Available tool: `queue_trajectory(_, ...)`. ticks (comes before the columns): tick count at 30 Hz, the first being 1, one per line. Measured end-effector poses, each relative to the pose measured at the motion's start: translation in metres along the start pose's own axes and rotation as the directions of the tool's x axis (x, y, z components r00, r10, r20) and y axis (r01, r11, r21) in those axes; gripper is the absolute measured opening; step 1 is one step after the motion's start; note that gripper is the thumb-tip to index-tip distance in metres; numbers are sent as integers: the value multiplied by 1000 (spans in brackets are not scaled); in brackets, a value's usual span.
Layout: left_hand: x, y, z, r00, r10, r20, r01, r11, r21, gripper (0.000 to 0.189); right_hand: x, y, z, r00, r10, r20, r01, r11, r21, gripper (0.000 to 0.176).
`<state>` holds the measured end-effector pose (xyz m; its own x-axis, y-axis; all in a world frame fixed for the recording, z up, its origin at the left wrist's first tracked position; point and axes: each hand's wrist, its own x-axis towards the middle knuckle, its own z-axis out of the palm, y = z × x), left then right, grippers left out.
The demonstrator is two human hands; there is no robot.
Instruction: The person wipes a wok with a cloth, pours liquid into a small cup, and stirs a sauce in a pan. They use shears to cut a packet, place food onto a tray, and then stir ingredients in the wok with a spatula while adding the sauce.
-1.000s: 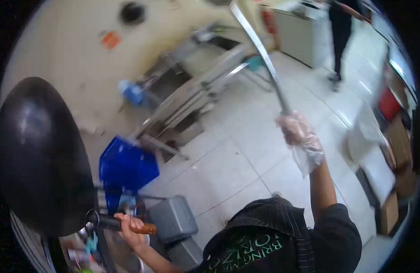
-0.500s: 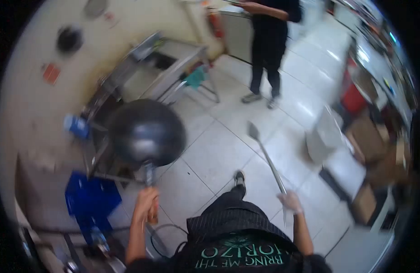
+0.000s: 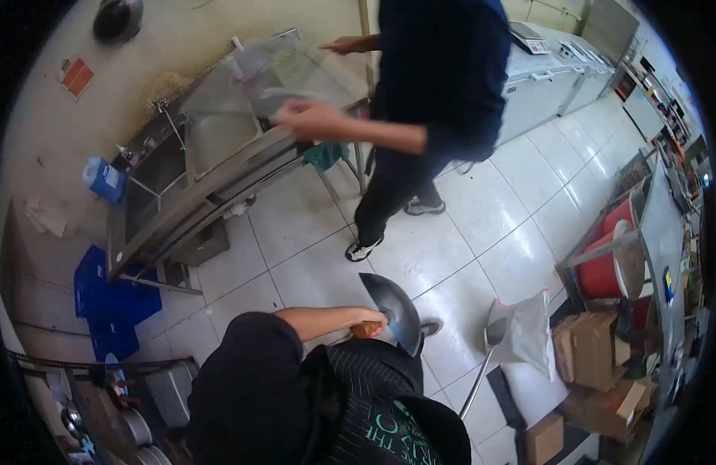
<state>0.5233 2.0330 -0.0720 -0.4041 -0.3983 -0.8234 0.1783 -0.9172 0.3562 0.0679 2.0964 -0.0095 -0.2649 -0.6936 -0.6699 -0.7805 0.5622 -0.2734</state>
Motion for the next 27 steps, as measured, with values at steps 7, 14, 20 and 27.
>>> queue_trajectory(7,121,182,50,969,-233,-81,238,969,67,26,81,-139,-77,987,-123,107,90,960,267,33)
queue_trajectory(14,43,366,71,978,-11,-207,54,978,204,23,256,-207,-165,828,-557,-63,542,768,342,37)
queue_trajectory(20,169,478,46,933,282,222,-149,867,-475,16,384,-329,-251,856,-516,-29,494,801,339,26)
queue_trajectory(27,325,700,-12,983,-14,-185,37,992,123,11,474,-386,-329,845,-493,-208,501,865,-16,44)
